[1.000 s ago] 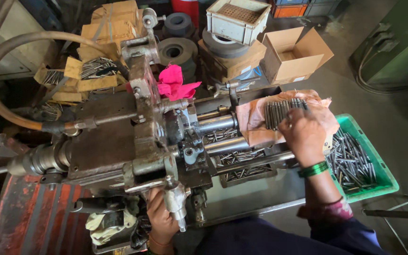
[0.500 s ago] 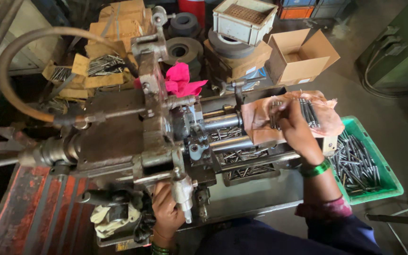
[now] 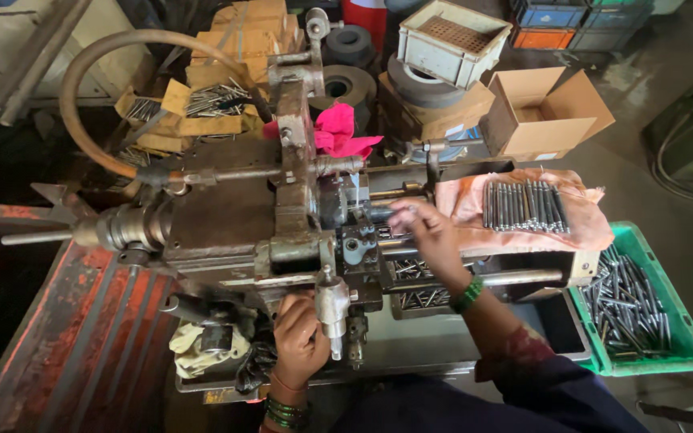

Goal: The person repeatedly picks metal rods from a green crate, inserts them into a metal forming machine, and operates a lever to process them. Finished rods are placed on a cloth on the machine. The person occasionally picks up and examines a finished rod before returning to the cycle.

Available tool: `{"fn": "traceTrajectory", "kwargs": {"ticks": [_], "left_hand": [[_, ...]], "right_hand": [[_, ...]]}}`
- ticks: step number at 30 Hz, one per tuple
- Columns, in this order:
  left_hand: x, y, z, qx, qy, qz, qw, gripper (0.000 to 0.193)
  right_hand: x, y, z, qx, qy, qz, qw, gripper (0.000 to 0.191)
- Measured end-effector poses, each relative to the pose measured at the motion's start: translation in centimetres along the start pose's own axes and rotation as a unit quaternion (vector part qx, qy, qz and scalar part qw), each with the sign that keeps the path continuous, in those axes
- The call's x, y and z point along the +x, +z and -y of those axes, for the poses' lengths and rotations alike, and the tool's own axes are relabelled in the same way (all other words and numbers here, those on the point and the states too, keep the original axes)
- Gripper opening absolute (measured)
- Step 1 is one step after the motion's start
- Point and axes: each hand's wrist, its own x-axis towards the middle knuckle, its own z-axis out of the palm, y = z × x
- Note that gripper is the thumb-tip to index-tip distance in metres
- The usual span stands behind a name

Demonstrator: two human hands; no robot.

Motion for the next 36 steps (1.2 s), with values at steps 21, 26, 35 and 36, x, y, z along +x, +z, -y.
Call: {"fn": "traceTrajectory", "kwargs": {"ticks": [21, 26, 35, 36], "left_hand": [[0.9, 1.2, 0.3, 0.03, -0.003, -0.021, 0.999, 0.016], [1.0, 1.3, 0.6, 0.023, 0.002, -0.024, 0.999, 0.019], [-0.3, 1.5, 1.6, 0.042, -0.002, -0.019, 0.999, 0.016], [-0.5, 1.6, 1.7, 0.045, -0.004, -0.018, 0.999, 0.016]], "right_hand": [[1.6, -2.3, -1.2, -0.081, 0.031, 0.022, 0.996, 0.017], [1.7, -2.2, -0.8, -0.085, 0.041, 0.023, 0.995, 0.019], [3.4, -0.1, 1.5, -0.215, -0.096, 0.048, 0.971, 0.016], [3.6, 0.1, 2.0, -0.232, -0.112, 0.051, 0.965, 0.016]]}}
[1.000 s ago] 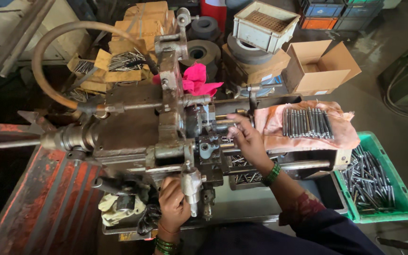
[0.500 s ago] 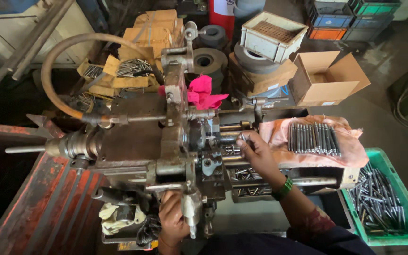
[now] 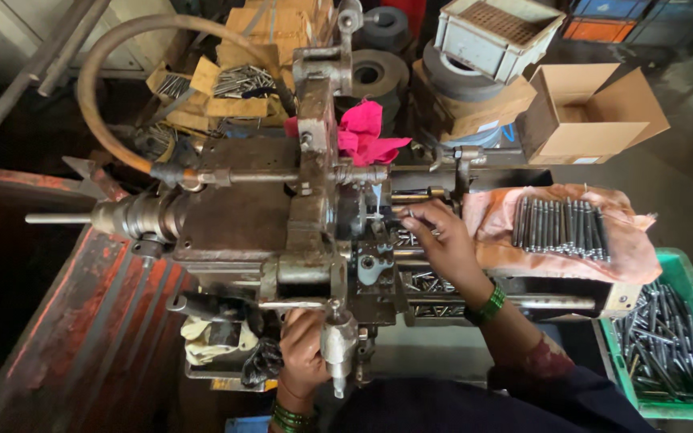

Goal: The person repeatedly picks metal rods from a green crate, inserts them into a metal forming machine, and operates a lever to process them. Finished rods are placed on a cloth on the machine. The person occasionally picks up and examines a finished rod before returning to the cycle.

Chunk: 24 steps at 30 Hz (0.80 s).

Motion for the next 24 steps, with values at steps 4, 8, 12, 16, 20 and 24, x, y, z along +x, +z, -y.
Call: {"fn": "traceTrajectory", "kwargs": {"ticks": [4, 8, 12, 16, 20, 24], "left_hand": [[-0.3, 0.4, 0.2, -0.008, -0.018, -0.004, 1.0, 0.016], [-0.4, 0.0, 0.1, 0.003, -0.01, 0.006, 1.0, 0.019], [-0.4, 0.1, 0.4, 0.01, 0.002, 0.0, 1.0, 0.021], [-0.8, 0.0, 0.7, 0.026, -0.006, 0.011, 1.0, 0.021], [-1.4, 0.3, 1.1, 0.009, -0.023, 0.003, 1.0, 0.019], [-1.6, 0.9, 1.5, 0.002, -0.022, -0.012, 1.0, 0.019]], "right_hand": [[1.9, 0.3, 1.5, -0.046, -0.025, 0.018, 0.998, 0.017], [3.2, 0.5, 1.9, -0.111, 0.04, 0.071, 0.99, 0.024], [4.2, 0.5, 1.9, -0.122, 0.013, 0.112, 0.986, 0.025], [4.9, 0.4, 1.6, -0.117, -0.056, 0.134, 0.982, 0.017], [5.3, 0.3, 1.1, -0.127, -0.063, 0.158, 0.977, 0.011], [5.6, 0.1, 0.7, -0.14, -0.071, 0.188, 0.97, 0.013]]}}
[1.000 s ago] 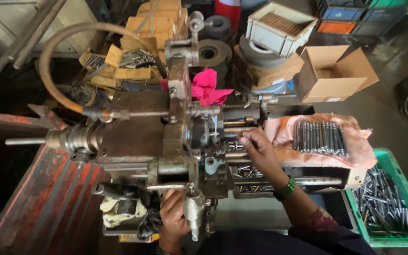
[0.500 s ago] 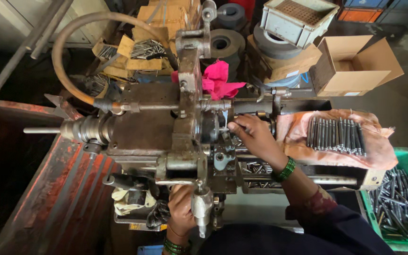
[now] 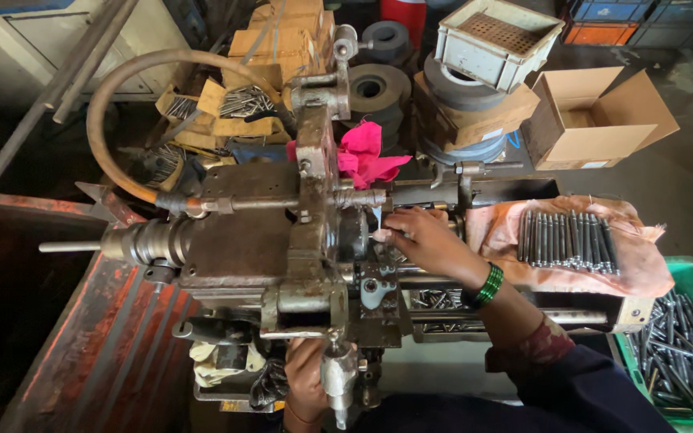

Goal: The person repeatedly picks metal rods from a green crate, inserts them into a metal forming machine, and operates a lever to process them. Finished rods are placed on a cloth on the machine. The person occasionally picks up and examines a finished rod before returning to the cycle.

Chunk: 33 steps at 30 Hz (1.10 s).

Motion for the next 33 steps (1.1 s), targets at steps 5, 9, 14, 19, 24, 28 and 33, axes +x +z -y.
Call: {"fn": "traceTrajectory", "kwargs": {"ticks": [5, 9, 14, 19, 24, 28, 33], "left_hand": [[-0.2, -0.6, -0.1, 0.015, 0.011, 0.02, 1.0, 0.023], [0.1, -0.4, -0.4, 0.005, 0.001, 0.009, 1.0, 0.022], [0.9, -0.9, -1.0, 0.018, 0.015, 0.02, 1.0, 0.023], [1.7, -0.9, -1.2, 0.011, 0.019, 0.022, 1.0, 0.021], [1.6, -0.8, -1.5, 0.002, 0.014, 0.017, 1.0, 0.022], [1.7, -0.8, -1.7, 0.012, 0.003, 0.011, 1.0, 0.02], [1.9, -1.0, -1.5, 0.01, 0.024, 0.006, 1.0, 0.021]], "right_hand": [[0.3, 0.0, -0.3, -0.002, 0.009, 0.038, 0.999, 0.012], [0.0, 0.3, -0.5, 0.017, -0.004, 0.035, 0.999, 0.013], [-0.3, 0.7, -1.0, 0.021, -0.026, 0.01, 0.999, 0.008], [-0.1, 0.8, -1.1, 0.009, -0.042, 0.012, 0.999, 0.009], [-1.2, 0.5, -0.9, -0.011, -0.021, -0.013, 1.0, 0.021], [-2.8, -0.9, -1.6, -0.005, -0.016, -0.03, 0.999, 0.023], [-4.9, -2.3, -2.6, 0.065, 0.089, -0.045, 0.993, 0.02]]}}
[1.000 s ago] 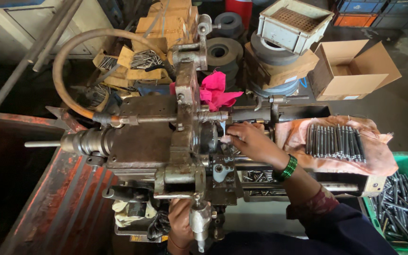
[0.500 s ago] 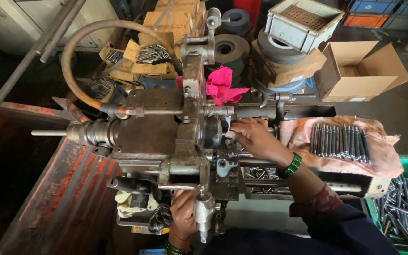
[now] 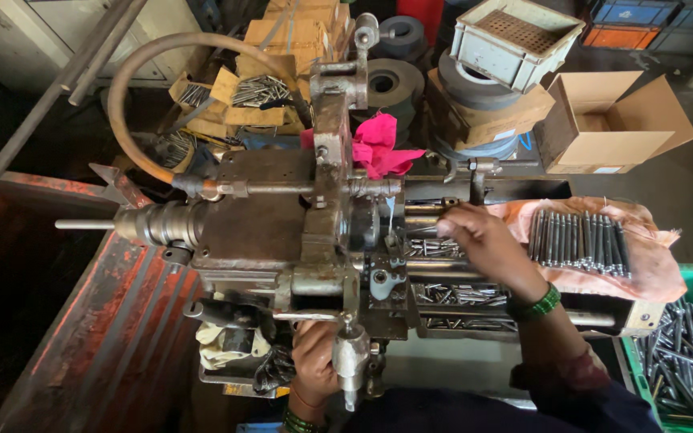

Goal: The person repeatedly picks metal rods from a green crate, inserts them into a metal forming machine, and operates a lever to process them. Finished rods are placed on a cloth on the machine. The person occasionally picks up and examines a finished rod before returning to the cycle.

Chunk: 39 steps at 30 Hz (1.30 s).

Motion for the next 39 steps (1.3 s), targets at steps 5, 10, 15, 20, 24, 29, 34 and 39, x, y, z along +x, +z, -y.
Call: {"fn": "traceTrajectory", "kwargs": {"ticks": [5, 10, 15, 20, 24, 29, 34, 39], "left_hand": [[-0.5, 0.5, 0.3, -0.008, -0.002, -0.007, 1.0, 0.018], [-0.3, 0.5, 0.1, -0.023, 0.0, -0.012, 1.0, 0.018], [0.5, 0.0, -0.5, -0.02, 0.012, -0.006, 1.0, 0.015], [0.5, 0.3, -0.5, -0.026, 0.005, -0.019, 0.999, 0.013], [0.0, 0.6, 0.0, -0.027, 0.007, -0.02, 0.999, 0.013], [-0.2, 0.7, 0.2, -0.03, 0.002, -0.027, 0.999, 0.013], [0.0, 0.2, 0.1, -0.028, 0.02, -0.028, 0.999, 0.013], [0.1, 0.5, 0.0, -0.036, -0.008, -0.031, 0.999, 0.011]], "right_hand": [[-1.1, 2.3, 0.3, 0.307, 0.116, -0.143, 0.934, 0.024], [-1.7, 6.4, 1.3, 0.542, 0.196, -0.201, 0.792, 0.021], [-1.4, 8.4, 1.5, 0.583, 0.185, -0.221, 0.76, 0.02], [-1.3, 8.8, 1.8, 0.595, 0.171, -0.24, 0.748, 0.023], [-1.0, 8.9, 2.8, 0.58, 0.194, -0.215, 0.761, 0.026], [-2.1, 8.1, 4.8, 0.324, 0.119, -0.186, 0.92, 0.041], [-2.1, 8.0, 5.9, 0.306, 0.076, -0.131, 0.94, 0.058], [-1.5, 8.6, 6.1, 0.253, 0.079, -0.045, 0.963, 0.072]]}}
